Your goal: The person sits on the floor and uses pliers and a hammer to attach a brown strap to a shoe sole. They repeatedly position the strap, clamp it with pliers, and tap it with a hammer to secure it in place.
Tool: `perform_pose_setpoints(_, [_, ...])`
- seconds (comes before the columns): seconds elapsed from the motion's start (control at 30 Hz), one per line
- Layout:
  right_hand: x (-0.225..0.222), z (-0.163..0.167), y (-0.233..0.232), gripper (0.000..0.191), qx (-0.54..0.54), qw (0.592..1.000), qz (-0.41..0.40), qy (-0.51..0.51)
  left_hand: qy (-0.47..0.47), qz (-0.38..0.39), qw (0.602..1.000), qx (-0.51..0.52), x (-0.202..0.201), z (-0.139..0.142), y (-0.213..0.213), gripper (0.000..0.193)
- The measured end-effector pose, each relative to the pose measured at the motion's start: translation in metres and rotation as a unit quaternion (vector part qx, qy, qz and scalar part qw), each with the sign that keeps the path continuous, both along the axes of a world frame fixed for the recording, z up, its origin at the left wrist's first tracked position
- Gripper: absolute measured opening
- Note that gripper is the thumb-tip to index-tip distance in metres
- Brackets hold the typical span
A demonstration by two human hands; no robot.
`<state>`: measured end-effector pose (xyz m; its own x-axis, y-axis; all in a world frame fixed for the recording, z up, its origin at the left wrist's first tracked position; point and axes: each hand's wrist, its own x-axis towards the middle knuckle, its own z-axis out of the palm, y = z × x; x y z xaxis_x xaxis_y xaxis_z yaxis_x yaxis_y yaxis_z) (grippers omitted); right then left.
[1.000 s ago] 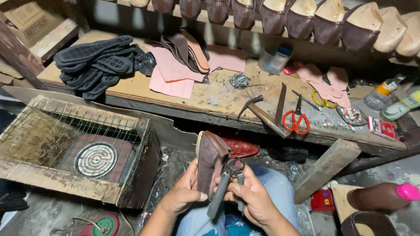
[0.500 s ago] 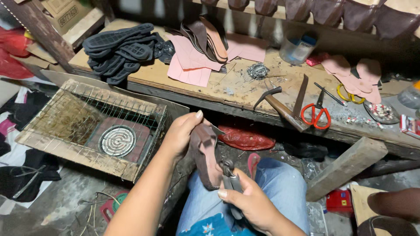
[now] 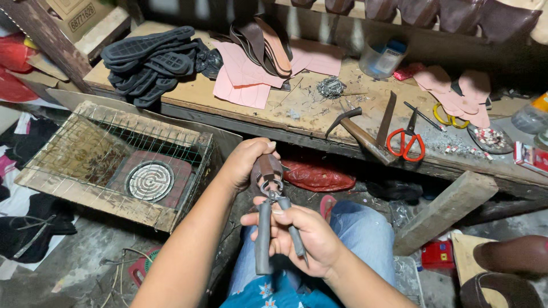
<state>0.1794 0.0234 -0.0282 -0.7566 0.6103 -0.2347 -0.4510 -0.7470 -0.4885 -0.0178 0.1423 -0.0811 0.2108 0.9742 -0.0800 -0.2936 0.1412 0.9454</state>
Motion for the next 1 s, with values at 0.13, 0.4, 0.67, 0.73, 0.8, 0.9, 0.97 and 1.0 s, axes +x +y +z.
perform_pose_setpoints(0.13, [0.002, 0.004, 0.003, 0.049, -0.017, 0.999, 0.006, 0.033, 0.055, -0.01, 0.998, 0.033, 0.003, 0.006, -0.002, 0.031])
perform_pose_setpoints(0.4, [0.005, 0.002, 0.002, 0.051, -0.039, 0.994, 0.028, 0.102, 0.07, -0.019, 0.997, 0.04, 0.007, 0.008, -0.004, 0.032])
perform_pose_setpoints(0.67, [0.007, 0.016, -0.002, 0.054, -0.067, 0.994, 0.015, 0.087, 0.086, -0.028, 0.993, 0.074, 0.006, 0.01, -0.009, 0.031])
perform_pose_setpoints(0.73, [0.008, 0.016, -0.006, 0.052, -0.106, 0.993, -0.006, 0.047, 0.099, -0.031, 0.991, 0.088, 0.007, 0.009, -0.013, 0.031])
perform_pose_setpoints(0.8, [0.009, 0.014, -0.011, 0.044, -0.137, 0.987, -0.004, 0.088, 0.098, -0.038, 0.99, 0.099, 0.007, 0.007, -0.018, 0.03])
perform_pose_setpoints(0.9, [0.006, 0.007, -0.017, 0.035, -0.096, 0.992, -0.041, 0.074, 0.089, -0.033, 0.99, 0.1, 0.006, 0.002, -0.019, 0.029])
perform_pose_setpoints(0.97, [-0.001, 0.002, -0.016, 0.032, -0.048, 0.996, -0.061, 0.04, 0.081, -0.021, 0.991, 0.1, 0.003, 0.0, -0.015, 0.028])
perform_pose_setpoints(1.0, [-0.005, 0.001, -0.015, 0.031, -0.031, 0.997, -0.065, 0.025, 0.078, -0.015, 0.992, 0.101, 0.003, -0.002, -0.013, 0.028])
